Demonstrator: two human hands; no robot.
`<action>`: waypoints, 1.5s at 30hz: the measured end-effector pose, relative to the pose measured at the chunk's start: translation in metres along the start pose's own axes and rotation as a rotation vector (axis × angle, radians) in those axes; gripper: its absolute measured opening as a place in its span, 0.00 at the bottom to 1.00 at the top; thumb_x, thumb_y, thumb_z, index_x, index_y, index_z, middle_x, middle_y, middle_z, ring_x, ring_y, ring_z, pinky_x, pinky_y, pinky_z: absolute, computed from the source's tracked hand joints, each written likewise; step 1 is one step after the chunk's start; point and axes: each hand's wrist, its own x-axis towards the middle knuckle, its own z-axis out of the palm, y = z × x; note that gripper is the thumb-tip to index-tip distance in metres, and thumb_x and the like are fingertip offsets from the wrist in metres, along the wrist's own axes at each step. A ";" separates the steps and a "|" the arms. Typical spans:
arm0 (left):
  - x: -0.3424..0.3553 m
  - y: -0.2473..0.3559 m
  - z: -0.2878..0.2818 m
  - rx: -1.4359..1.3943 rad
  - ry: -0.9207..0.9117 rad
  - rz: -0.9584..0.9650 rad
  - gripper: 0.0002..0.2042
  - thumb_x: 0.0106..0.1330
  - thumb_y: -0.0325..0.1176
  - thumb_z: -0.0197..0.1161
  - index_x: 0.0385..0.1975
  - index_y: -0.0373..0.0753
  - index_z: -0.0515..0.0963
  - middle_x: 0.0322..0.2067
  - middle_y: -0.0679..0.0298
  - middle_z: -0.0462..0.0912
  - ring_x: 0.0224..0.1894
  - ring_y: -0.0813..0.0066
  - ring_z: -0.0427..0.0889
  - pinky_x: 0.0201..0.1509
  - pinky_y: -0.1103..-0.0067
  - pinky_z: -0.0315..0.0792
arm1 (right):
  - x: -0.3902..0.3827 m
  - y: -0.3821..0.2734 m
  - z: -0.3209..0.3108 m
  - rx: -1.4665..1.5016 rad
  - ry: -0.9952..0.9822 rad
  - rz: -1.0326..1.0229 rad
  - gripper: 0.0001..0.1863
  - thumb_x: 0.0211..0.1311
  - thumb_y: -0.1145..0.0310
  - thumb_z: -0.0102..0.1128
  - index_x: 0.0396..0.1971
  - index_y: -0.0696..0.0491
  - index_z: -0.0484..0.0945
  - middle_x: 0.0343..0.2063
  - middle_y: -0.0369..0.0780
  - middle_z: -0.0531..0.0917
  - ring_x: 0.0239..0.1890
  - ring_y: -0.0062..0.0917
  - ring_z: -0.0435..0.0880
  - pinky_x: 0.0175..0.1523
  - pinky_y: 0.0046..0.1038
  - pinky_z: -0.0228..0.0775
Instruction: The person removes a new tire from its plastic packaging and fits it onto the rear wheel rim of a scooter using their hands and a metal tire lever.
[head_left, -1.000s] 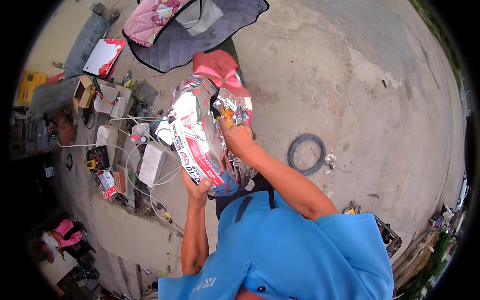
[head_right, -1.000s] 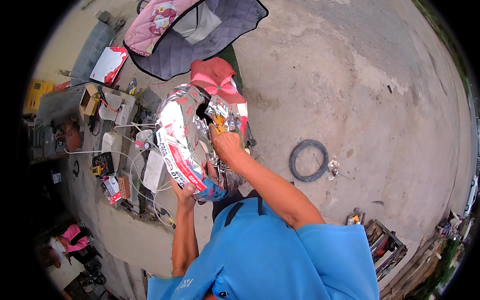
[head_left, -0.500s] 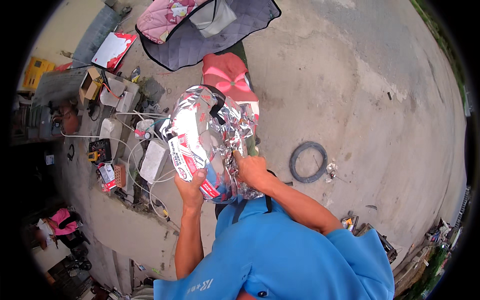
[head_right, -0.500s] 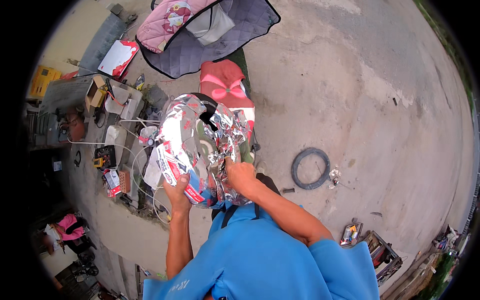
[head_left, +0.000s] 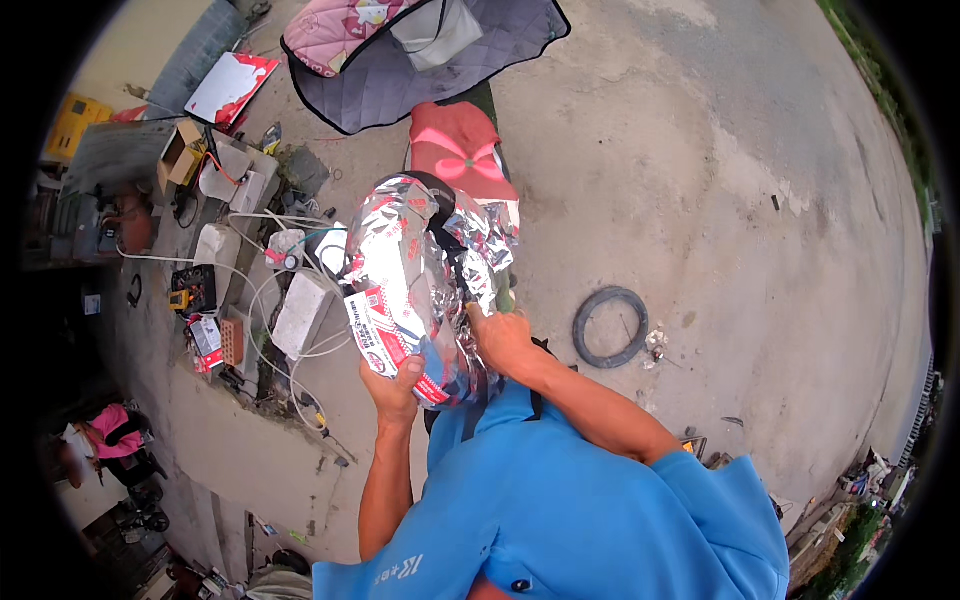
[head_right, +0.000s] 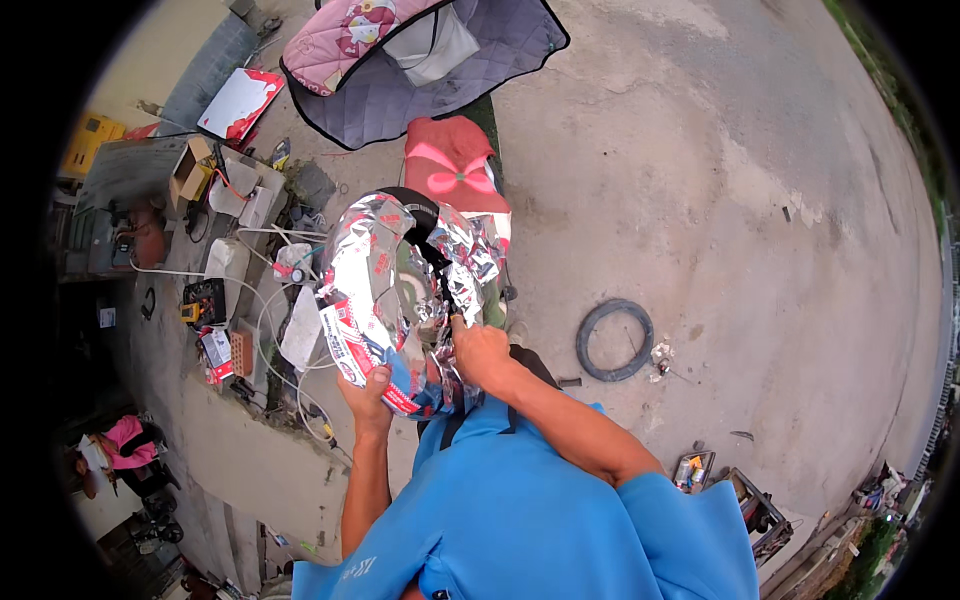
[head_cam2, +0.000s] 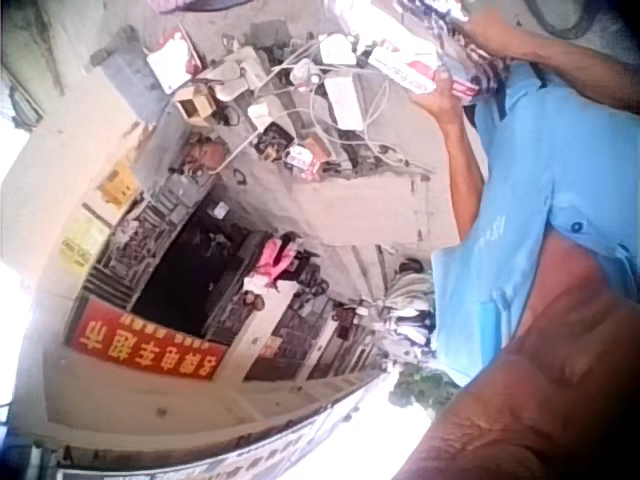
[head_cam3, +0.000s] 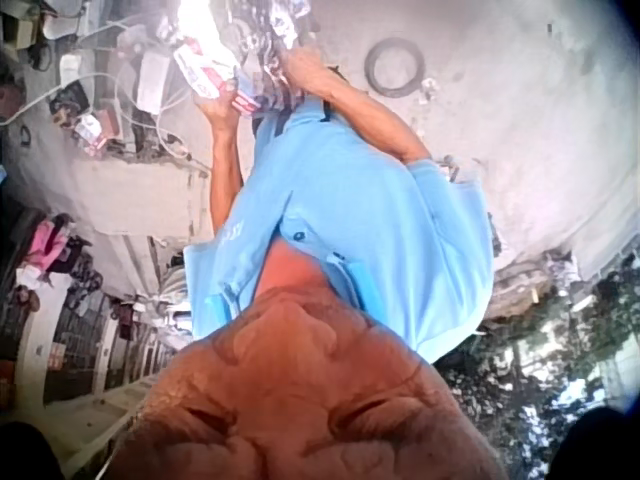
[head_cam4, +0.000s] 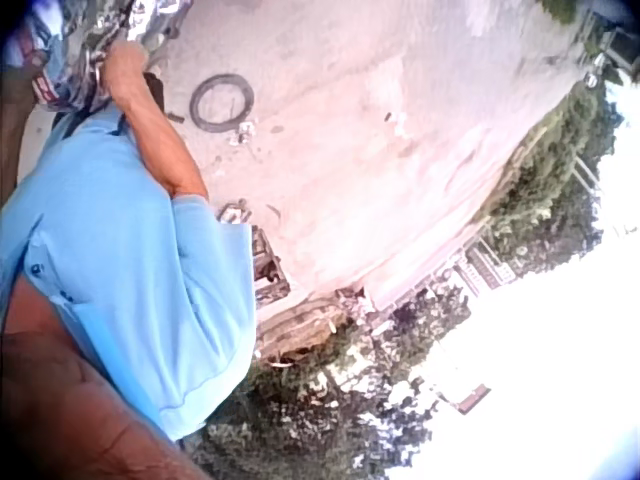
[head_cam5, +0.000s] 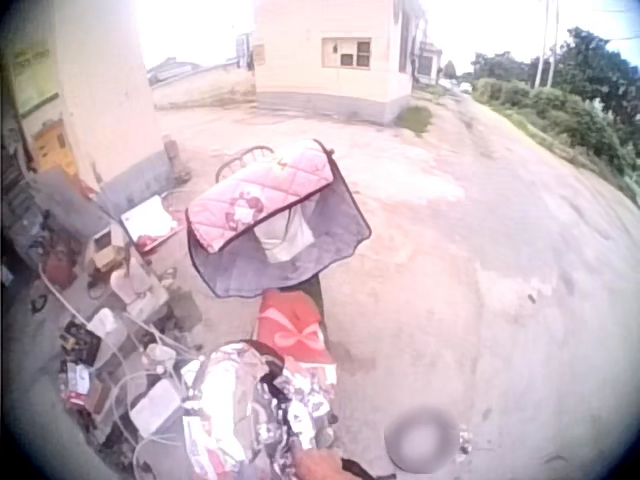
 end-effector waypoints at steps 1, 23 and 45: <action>-0.004 -0.003 -0.004 0.006 0.005 0.005 0.38 0.52 0.50 0.77 0.54 0.29 0.70 0.43 0.64 0.78 0.42 0.77 0.78 0.48 0.79 0.73 | 0.002 -0.008 -0.012 0.004 0.002 -0.008 0.28 0.60 0.70 0.53 0.62 0.57 0.66 0.23 0.51 0.85 0.30 0.48 0.87 0.36 0.50 0.76; -0.059 -0.039 -0.026 0.087 0.065 0.102 0.47 0.46 0.59 0.78 0.57 0.27 0.68 0.43 0.61 0.76 0.45 0.72 0.76 0.53 0.75 0.72 | 0.002 0.002 -0.038 0.032 -0.470 -0.077 0.18 0.58 0.66 0.55 0.43 0.63 0.83 0.27 0.52 0.85 0.38 0.42 0.88 0.43 0.40 0.80; -0.038 -0.013 -0.128 -0.530 0.401 -0.172 0.27 0.59 0.35 0.69 0.56 0.32 0.69 0.42 0.63 0.80 0.43 0.74 0.81 0.51 0.74 0.77 | 0.075 -0.135 -0.035 1.111 -0.134 -0.005 0.15 0.73 0.58 0.55 0.34 0.55 0.75 0.18 0.33 0.74 0.16 0.16 0.71 0.21 0.20 0.64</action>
